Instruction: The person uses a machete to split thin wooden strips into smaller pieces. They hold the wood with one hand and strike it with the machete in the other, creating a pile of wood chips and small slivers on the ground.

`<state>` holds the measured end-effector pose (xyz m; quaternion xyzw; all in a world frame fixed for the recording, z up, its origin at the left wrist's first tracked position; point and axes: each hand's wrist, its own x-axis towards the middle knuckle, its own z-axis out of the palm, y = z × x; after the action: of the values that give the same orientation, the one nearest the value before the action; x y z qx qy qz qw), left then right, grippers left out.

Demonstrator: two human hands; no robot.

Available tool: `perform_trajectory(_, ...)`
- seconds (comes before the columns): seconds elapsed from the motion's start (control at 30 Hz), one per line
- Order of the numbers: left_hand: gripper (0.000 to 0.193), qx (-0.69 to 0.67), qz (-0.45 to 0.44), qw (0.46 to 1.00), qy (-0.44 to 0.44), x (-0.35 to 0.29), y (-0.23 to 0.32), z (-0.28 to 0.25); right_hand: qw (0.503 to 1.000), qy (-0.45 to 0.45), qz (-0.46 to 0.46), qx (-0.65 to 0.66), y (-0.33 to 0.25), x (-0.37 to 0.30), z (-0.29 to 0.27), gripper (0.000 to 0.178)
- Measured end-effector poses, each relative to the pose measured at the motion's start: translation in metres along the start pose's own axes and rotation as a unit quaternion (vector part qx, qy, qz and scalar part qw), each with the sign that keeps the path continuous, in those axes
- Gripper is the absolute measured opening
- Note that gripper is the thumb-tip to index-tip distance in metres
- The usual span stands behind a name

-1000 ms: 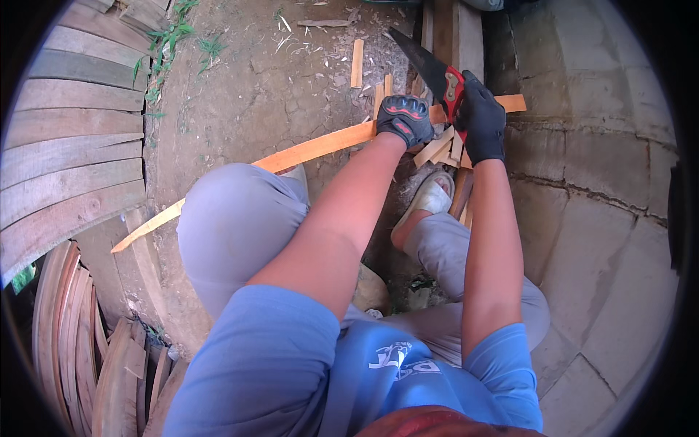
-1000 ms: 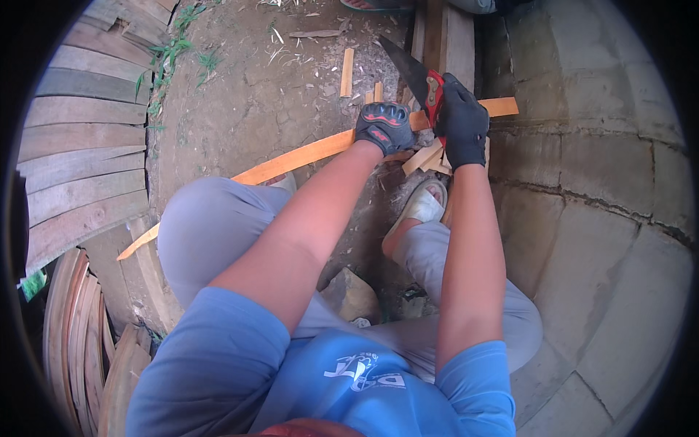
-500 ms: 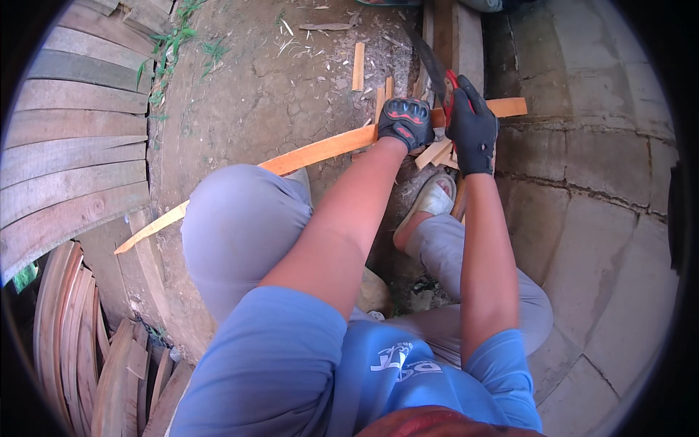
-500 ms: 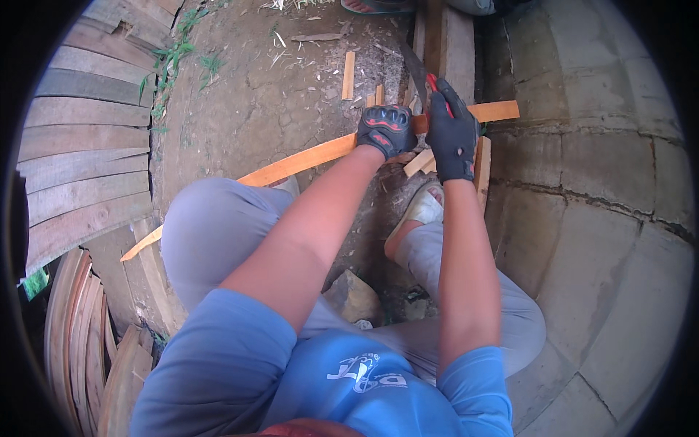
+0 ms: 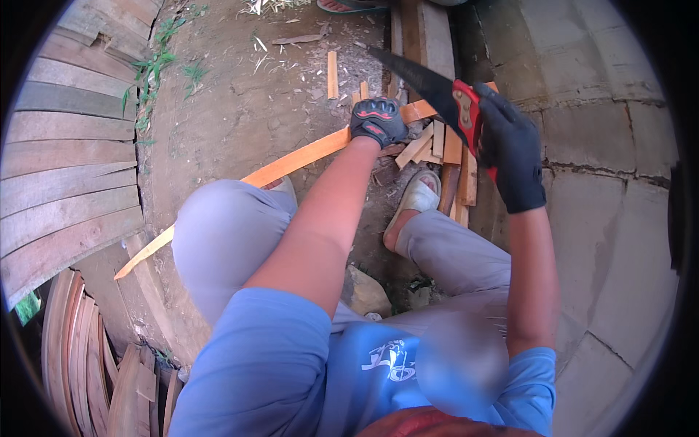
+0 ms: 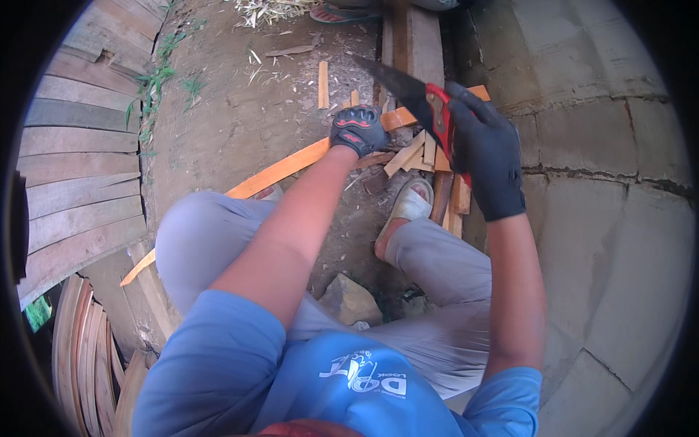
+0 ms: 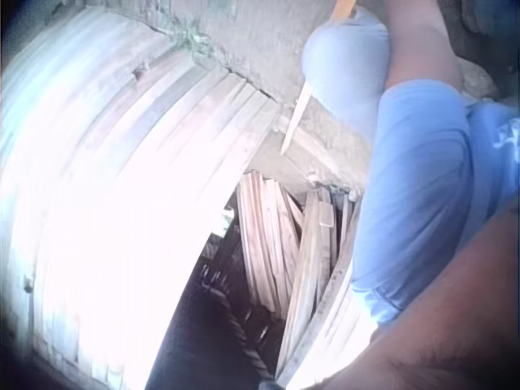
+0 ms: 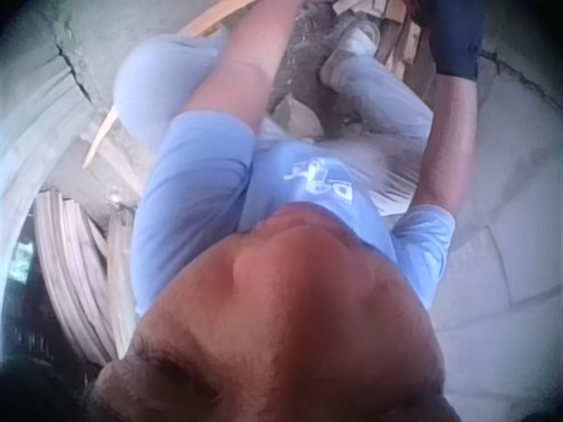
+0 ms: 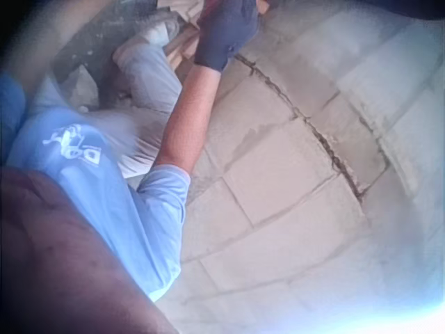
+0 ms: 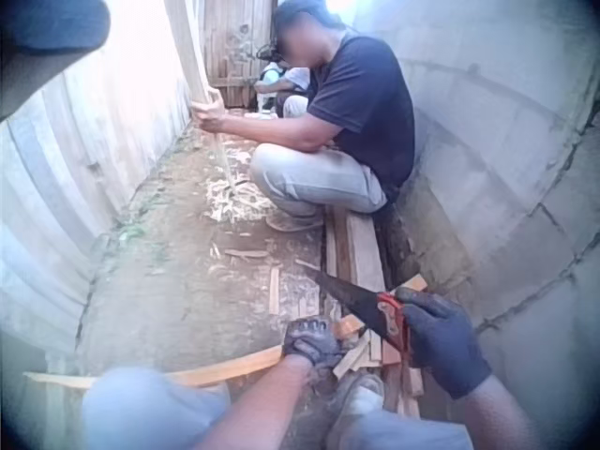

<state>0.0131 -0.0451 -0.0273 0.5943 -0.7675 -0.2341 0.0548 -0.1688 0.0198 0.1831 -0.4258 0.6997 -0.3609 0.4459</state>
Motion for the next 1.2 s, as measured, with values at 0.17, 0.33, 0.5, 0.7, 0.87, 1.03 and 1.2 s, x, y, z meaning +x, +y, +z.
perform_trajectory(0.17, 0.039, 0.008, 0.006, 1.000, -0.005, 0.003, 0.003, 0.001, 0.967, 0.013, -0.149, -0.208, 0.019, -0.063, -0.029, 0.042)
perform_trajectory(0.33, 0.045, 0.004, 0.001, 1.000, -0.019, 0.005, 0.002, 0.000, 0.944, 0.031, -0.191, -0.267, 0.024, -0.096, -0.037, 0.041)
perform_trajectory(0.5, 0.049, -0.004, -0.011, 0.999, -0.030, 0.006, 0.000, 0.000, 0.976, 0.045, -0.075, -0.200, 0.013, -0.146, -0.050, 0.041)
perform_trajectory(0.7, 0.044, -0.022, -0.001, 0.999, -0.032, 0.005, -0.001, -0.001, 0.970, 0.089, -0.043, -0.224, 0.006, -0.191, -0.052, 0.040)
perform_trajectory(0.87, 0.045, -0.017, 0.009, 1.000, -0.009, 0.003, 0.000, -0.003, 0.961, 0.088, -0.053, -0.256, -0.007, -0.225, -0.063, 0.038)
perform_trajectory(1.03, 0.045, -0.027, 0.015, 1.000, 0.002, 0.003, 0.002, 0.002, 0.940, 0.045, -0.069, -0.330, 0.007, -0.210, -0.055, 0.043)
perform_trajectory(1.2, 0.043, -0.028, -0.001, 1.000, 0.006, 0.002, -0.009, 0.005, 0.962, 0.022, -0.116, -0.244, 0.043, -0.095, 0.001, 0.037)
